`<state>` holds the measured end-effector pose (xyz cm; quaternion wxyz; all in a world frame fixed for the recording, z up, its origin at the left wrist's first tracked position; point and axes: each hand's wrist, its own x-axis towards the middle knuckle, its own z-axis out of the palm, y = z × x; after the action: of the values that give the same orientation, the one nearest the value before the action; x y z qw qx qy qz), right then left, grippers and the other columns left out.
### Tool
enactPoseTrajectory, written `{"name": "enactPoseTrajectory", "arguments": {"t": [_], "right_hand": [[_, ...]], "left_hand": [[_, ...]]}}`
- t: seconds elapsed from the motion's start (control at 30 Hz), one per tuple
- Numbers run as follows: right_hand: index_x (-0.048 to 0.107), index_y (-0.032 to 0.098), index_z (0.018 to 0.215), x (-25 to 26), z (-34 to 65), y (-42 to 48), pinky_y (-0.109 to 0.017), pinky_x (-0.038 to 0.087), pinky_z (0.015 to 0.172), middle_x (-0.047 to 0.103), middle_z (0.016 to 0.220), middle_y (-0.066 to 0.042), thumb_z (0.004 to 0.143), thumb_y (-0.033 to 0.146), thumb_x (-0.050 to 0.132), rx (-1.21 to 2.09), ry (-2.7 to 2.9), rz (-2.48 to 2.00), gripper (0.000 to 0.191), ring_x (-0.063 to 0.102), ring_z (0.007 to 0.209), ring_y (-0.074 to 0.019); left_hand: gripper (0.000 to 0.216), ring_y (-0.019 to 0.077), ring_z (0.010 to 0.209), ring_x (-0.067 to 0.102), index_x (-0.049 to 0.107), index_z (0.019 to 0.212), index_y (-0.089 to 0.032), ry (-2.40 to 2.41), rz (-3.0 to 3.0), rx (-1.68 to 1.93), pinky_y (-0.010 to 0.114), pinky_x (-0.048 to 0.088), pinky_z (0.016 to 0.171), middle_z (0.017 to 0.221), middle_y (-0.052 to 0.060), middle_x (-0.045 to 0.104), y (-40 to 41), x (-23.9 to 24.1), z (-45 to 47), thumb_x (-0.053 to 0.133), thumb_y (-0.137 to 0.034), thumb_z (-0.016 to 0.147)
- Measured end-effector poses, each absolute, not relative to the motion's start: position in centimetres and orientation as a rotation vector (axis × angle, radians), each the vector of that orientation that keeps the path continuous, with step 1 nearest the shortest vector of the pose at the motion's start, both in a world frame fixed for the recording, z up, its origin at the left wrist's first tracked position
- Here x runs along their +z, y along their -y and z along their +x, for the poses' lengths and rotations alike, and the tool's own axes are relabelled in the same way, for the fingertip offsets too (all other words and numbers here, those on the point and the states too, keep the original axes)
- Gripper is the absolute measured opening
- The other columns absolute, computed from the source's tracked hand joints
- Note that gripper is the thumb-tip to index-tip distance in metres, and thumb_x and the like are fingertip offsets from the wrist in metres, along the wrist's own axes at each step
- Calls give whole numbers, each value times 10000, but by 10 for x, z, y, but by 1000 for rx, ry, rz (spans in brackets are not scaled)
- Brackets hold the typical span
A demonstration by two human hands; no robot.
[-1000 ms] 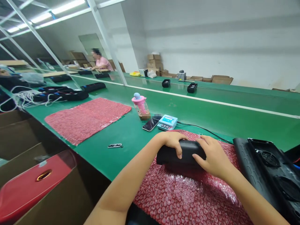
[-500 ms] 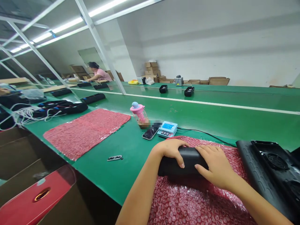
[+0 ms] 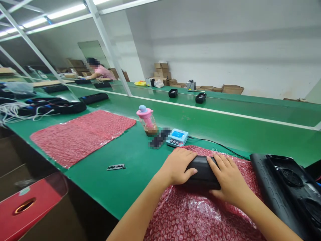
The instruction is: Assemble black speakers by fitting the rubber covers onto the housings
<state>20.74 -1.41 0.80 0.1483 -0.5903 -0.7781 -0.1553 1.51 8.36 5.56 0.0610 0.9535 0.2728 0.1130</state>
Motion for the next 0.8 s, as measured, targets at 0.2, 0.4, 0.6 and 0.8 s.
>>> {"name": "enactPoseTrajectory", "arguments": {"t": [0.2, 0.4, 0.6, 0.8], "right_hand": [[424, 177, 1324, 5, 217, 19, -501, 325, 959, 468, 1275, -148, 540, 263, 691, -416, 2207, -1671, 832, 416, 1134, -335], [430, 186, 1312, 13, 230, 52, -496, 367, 914, 498, 1248, -137, 529, 246, 627, -434, 2180, -1729, 809, 460, 1097, -329], [470, 147, 1274, 13, 238, 85, -443, 476, 768, 568, 1161, -171, 574, 439, 676, -582, 2359, -1653, 786, 567, 964, -321], [586, 216, 1100, 14, 242, 92, -484, 472, 790, 523, 1213, -213, 599, 471, 711, -528, 2461, -1535, 575, 531, 1063, -353]], "left_hand": [[1014, 341, 1165, 423, 393, 1311, -147, -971, 2905, 369, 556, 218, 1053, 1283, 141, 490, -66, 41, 17, 730, -606, 473], [924, 339, 1185, 404, 327, 1361, -198, -808, 2959, 272, 544, 274, 1022, 1318, 136, 445, -51, 34, 24, 707, -311, 527], [887, 353, 1168, 415, 366, 1337, -203, -681, 2839, 147, 565, 277, 1014, 1306, 135, 460, -32, 34, 23, 702, -387, 537], [888, 349, 1209, 378, 321, 1361, -222, -685, 2811, 52, 576, 246, 1026, 1348, 132, 424, -32, 36, 21, 693, -373, 570]]}}
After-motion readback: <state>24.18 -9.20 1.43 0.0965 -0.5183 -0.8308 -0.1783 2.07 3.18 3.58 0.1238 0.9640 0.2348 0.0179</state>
